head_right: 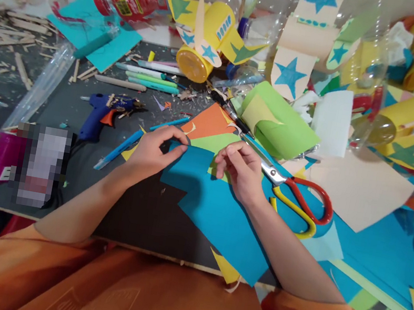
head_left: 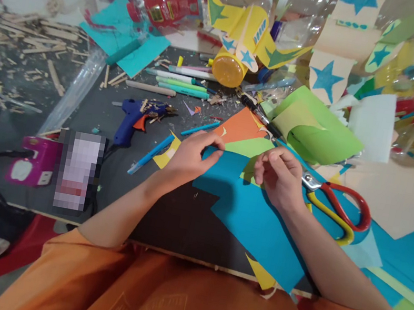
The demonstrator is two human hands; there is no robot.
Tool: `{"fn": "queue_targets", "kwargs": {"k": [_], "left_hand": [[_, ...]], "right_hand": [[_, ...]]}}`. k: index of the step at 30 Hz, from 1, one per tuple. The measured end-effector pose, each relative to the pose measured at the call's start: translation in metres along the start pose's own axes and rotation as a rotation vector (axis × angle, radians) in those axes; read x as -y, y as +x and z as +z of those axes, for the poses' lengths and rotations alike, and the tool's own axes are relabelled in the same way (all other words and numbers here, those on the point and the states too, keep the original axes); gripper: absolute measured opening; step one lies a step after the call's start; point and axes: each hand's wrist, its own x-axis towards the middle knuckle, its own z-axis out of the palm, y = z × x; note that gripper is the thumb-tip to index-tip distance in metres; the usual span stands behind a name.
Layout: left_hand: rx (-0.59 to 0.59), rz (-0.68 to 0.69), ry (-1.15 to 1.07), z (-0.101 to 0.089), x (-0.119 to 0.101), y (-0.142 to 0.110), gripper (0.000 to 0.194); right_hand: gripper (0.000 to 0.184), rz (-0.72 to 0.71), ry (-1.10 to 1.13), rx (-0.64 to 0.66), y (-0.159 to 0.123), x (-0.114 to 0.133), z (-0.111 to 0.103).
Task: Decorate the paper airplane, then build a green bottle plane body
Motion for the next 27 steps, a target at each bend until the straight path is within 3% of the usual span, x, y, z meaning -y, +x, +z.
{"fn": "queue_targets", "kwargs": {"k": [5, 9, 14, 24, 27], "left_hand": [[-0.105, -0.18, -0.406, -0.001, 0.0, 0.001, 0.009], [-0.191, -0.227, -0.539, 0.002, 0.001, 0.002, 0.016], [-0.329, -0.223, -0.62, 0.006, 0.003, 0.003, 0.02], [-0.163, -0.256, -0.49, 0.01, -0.005, -0.004, 0.016], [-0.159, -0.23, -0.457, 0.014, -0.005, -0.008, 0.015]], "right_hand": [[0.022, -0.179, -0.07, -0.092, -0.002, -0.005, -0.002], [0.015, -0.14, -0.061, -0.04, -0.002, -0.007, -0.004], [0.019, -0.114, -0.099, -0.021, -0.002, -0.007, -0.003], [0.059, -0.095, -0.182, -0.054, -0.006, -0.003, 0.001], [0.042, -0.232, -0.238, -0.102, -0.008, -0.005, -0.001]]}}
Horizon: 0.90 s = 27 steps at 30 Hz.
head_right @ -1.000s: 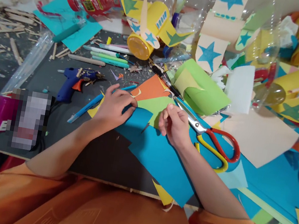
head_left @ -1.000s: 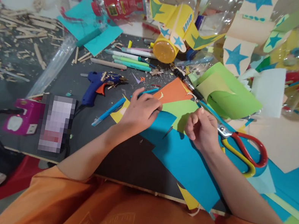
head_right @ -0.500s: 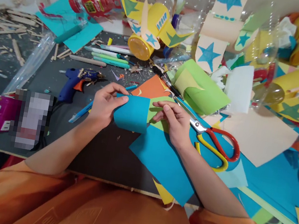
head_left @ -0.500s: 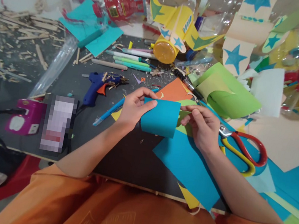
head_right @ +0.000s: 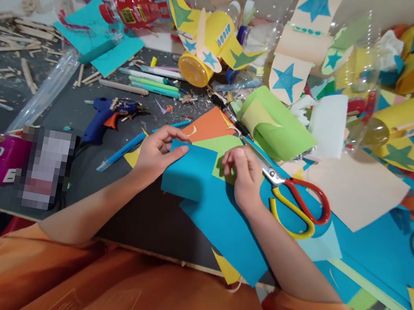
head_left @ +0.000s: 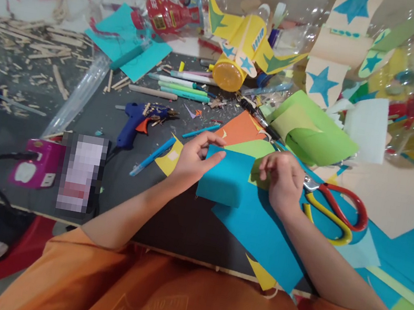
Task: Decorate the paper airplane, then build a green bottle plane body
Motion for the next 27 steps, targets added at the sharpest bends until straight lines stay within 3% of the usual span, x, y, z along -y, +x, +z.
{"fn": "queue_targets", "kwargs": {"k": [3, 12, 16, 18, 21, 27], "left_hand": [[0.007, 0.037, 0.033, 0.0019, 0.0048, -0.0037, 0.014], [-0.041, 0.083, 0.045, -0.0003, 0.0027, 0.0003, 0.015], [-0.048, 0.088, 0.038, -0.0007, 0.003, 0.0009, 0.015], [-0.054, 0.1, 0.047, -0.0012, 0.005, 0.0018, 0.016], [-0.047, 0.108, 0.071, -0.002, 0.0074, 0.0029, 0.022], [0.051, 0.063, 0.01, 0.0006, 0.0036, -0.0023, 0.025]], "right_hand": [[0.028, -0.053, -0.097, -0.03, -0.001, -0.0002, -0.0007], [0.052, 0.068, -0.092, -0.043, -0.0017, 0.0028, 0.0012], [0.068, 0.029, -0.058, -0.028, -0.001, 0.0031, 0.0004], [0.061, 0.029, -0.113, -0.016, -0.001, 0.0024, -0.001], [0.029, -0.005, -0.154, -0.026, -0.0016, 0.001, -0.0014], [0.035, 0.035, -0.185, 0.167, -0.0049, 0.0012, 0.0033]]}}
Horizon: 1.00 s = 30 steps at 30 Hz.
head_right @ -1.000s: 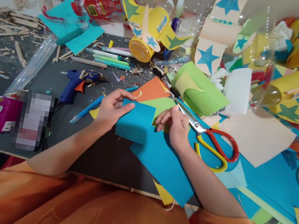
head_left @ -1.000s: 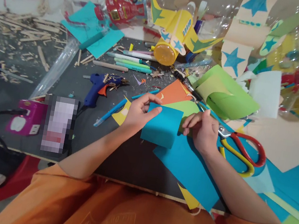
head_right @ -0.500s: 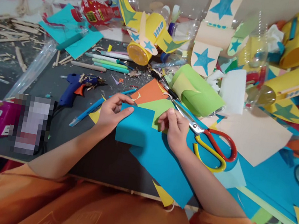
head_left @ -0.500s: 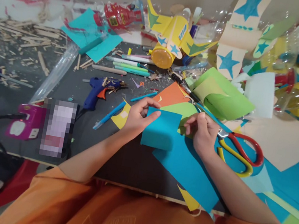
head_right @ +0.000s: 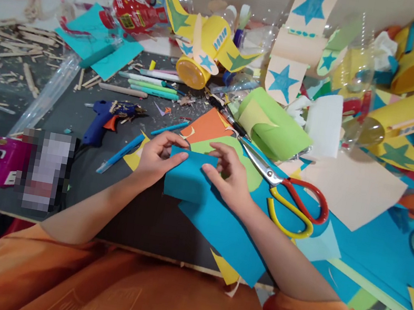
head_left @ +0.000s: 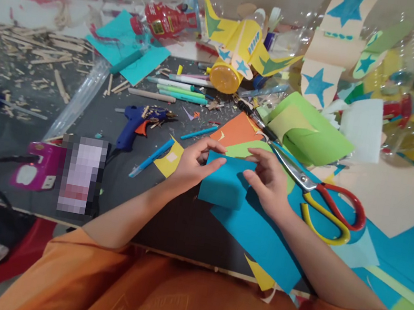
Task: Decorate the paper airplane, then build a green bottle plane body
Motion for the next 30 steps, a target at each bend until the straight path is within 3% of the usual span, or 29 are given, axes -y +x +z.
{"fn": "queue_targets", "kwargs": {"k": [4, 10, 17, 22, 30], "left_hand": [[0.086, -0.026, -0.054, 0.001, -0.002, -0.002, 0.02], [0.106, -0.134, -0.118, 0.0, -0.001, 0.0, 0.024], [0.09, -0.099, -0.093, -0.003, -0.005, 0.001, 0.02], [0.128, -0.106, -0.095, -0.004, -0.003, -0.002, 0.023], [0.134, 0.027, 0.018, -0.01, -0.006, 0.004, 0.017]], "right_hand": [[0.022, 0.027, -0.059, 0.028, 0.001, 0.002, 0.0], [0.02, 0.062, -0.033, -0.015, 0.004, 0.001, -0.002], [0.011, 0.037, -0.051, 0.017, 0.002, 0.002, -0.003], [0.012, -0.028, -0.082, -0.059, 0.002, 0.0, -0.003], [0.015, -0.078, -0.001, -0.031, 0.0, -0.005, -0.004]]}}
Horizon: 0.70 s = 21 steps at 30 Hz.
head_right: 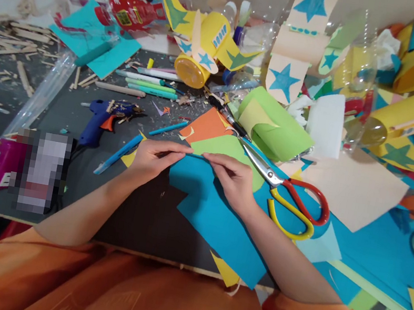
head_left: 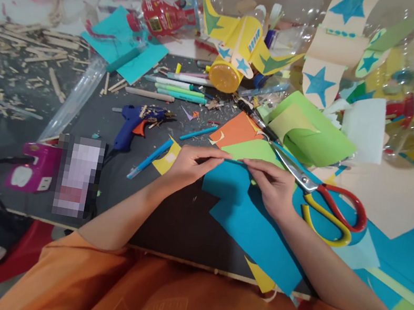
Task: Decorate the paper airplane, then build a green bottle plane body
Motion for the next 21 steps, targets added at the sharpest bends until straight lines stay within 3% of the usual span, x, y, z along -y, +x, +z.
{"fn": "queue_targets", "kwargs": {"k": [2, 7, 12, 17, 21], "left_hand": [[0.006, 0.022, -0.023, -0.0011, 0.0007, 0.0003, 0.018], [0.011, 0.096, -0.027, 0.0001, 0.0066, -0.0012, 0.022], [0.012, 0.175, -0.005, 0.0011, 0.0079, 0.0008, 0.023], [0.01, 0.066, -0.005, -0.0013, 0.0019, 0.0008, 0.022], [0.001, -0.045, -0.069, -0.002, -0.0006, -0.0006, 0.039]], "right_hand": [[0.011, 0.02, 0.033, 0.026, -0.0003, 0.0009, -0.001], [0.041, 0.093, -0.042, 0.037, 0.0016, 0.0051, -0.003], [0.047, 0.12, -0.143, 0.083, 0.0042, 0.0085, -0.0014], [0.035, 0.123, -0.13, 0.066, 0.0037, 0.0083, -0.0001], [0.027, 0.105, -0.142, 0.064, 0.0032, 0.0067, 0.0001]]}}
